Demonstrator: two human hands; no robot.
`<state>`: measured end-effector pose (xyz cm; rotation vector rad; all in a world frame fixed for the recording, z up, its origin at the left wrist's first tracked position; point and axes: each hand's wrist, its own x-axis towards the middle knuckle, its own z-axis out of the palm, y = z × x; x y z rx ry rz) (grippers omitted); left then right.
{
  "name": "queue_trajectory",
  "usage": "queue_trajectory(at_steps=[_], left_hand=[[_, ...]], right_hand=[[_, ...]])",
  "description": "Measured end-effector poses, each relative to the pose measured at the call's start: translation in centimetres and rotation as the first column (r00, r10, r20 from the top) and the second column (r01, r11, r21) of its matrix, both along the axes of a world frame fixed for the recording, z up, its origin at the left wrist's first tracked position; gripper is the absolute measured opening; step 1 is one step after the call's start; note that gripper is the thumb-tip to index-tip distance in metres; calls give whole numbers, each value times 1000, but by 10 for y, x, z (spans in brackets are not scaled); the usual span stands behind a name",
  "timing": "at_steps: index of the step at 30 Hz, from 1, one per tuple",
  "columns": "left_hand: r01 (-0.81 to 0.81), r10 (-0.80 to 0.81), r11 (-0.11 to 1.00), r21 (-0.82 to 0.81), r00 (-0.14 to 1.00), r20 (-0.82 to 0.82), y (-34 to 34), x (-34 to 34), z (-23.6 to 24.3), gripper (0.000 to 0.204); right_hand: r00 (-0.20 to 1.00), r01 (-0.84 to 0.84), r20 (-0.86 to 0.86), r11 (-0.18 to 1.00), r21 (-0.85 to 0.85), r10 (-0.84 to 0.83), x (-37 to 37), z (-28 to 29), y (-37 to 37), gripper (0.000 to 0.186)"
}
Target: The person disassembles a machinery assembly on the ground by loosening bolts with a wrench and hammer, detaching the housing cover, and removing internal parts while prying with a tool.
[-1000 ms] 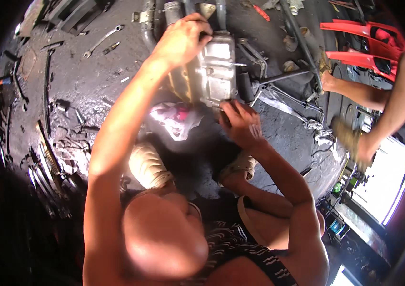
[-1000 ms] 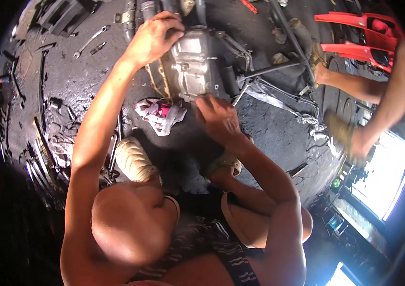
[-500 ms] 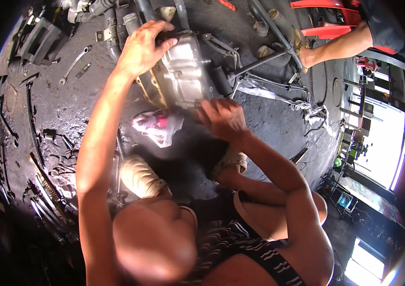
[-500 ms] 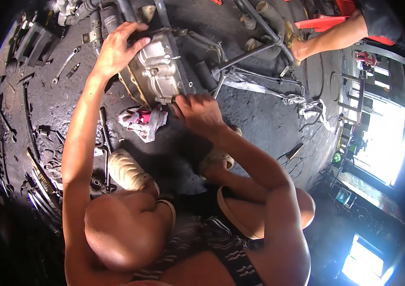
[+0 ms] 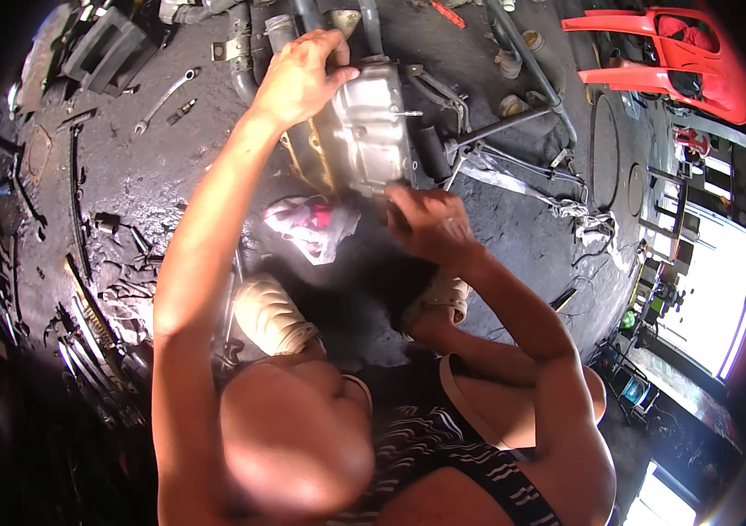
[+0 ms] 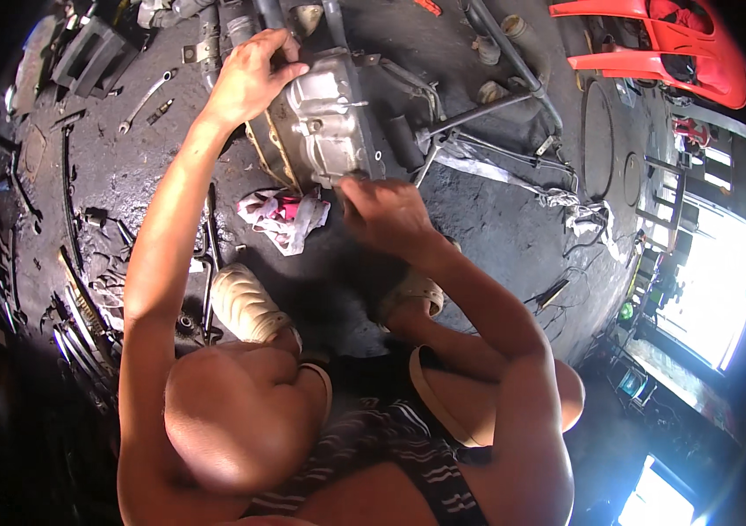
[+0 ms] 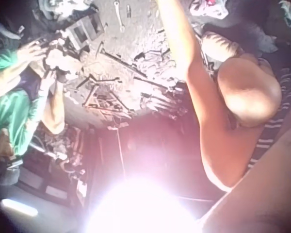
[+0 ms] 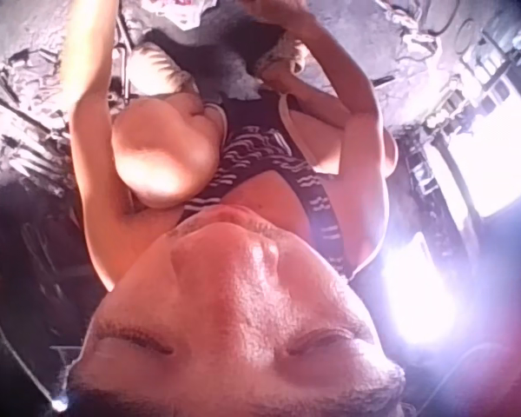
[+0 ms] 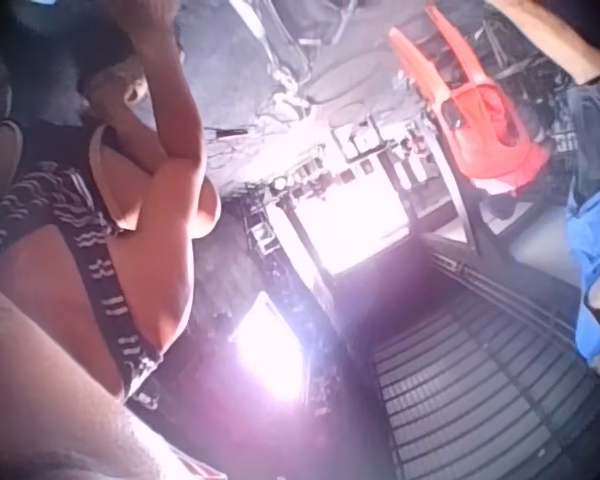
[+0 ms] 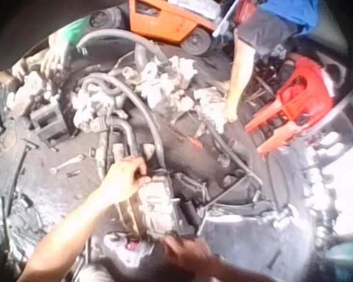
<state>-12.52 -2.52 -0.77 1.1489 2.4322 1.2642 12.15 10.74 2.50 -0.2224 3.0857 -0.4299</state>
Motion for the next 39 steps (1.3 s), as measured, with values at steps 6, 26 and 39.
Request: queue_trajectory(at_steps=[6, 26, 39], left_hand=[[-21, 29, 989, 148, 998, -52, -4, -1, -9, 23], [-19, 20, 1000, 14, 1000, -21, 7, 5, 0, 33], [85, -51, 971, 223, 987, -153, -10, -8, -13, 28]], right_hand=[[992, -128, -17, 990, 67, 129, -3, -3, 11, 24], [997, 38, -79, 977, 209, -22, 3, -9, 8, 21], [974, 221, -70, 974, 52, -217, 6, -8, -14, 19]])
